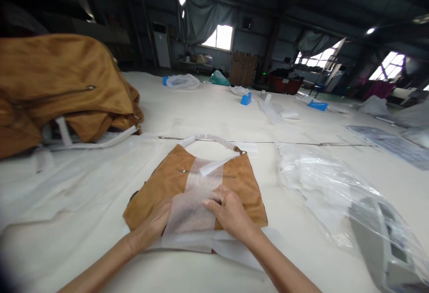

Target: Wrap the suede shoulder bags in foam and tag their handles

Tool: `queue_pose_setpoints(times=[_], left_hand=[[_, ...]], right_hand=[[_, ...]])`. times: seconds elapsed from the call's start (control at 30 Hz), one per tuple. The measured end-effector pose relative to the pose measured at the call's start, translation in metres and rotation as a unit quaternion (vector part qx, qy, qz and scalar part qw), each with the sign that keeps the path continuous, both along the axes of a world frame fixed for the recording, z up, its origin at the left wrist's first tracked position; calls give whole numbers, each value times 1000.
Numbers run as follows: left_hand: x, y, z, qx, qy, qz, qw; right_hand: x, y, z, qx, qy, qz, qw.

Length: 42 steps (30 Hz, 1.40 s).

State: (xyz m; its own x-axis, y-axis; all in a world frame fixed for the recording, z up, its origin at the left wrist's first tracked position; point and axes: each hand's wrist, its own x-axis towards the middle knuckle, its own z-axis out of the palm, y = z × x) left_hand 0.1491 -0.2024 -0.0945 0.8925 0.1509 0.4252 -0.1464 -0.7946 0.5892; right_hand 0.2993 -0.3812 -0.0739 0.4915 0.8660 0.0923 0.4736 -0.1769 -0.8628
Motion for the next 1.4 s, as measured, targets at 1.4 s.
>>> queue_pose_setpoints(times=[1.4], left_hand=[[15, -16, -38, 382, 29, -26, 923]], right_hand=[[-6, 22, -40, 60, 11, -277, 959]])
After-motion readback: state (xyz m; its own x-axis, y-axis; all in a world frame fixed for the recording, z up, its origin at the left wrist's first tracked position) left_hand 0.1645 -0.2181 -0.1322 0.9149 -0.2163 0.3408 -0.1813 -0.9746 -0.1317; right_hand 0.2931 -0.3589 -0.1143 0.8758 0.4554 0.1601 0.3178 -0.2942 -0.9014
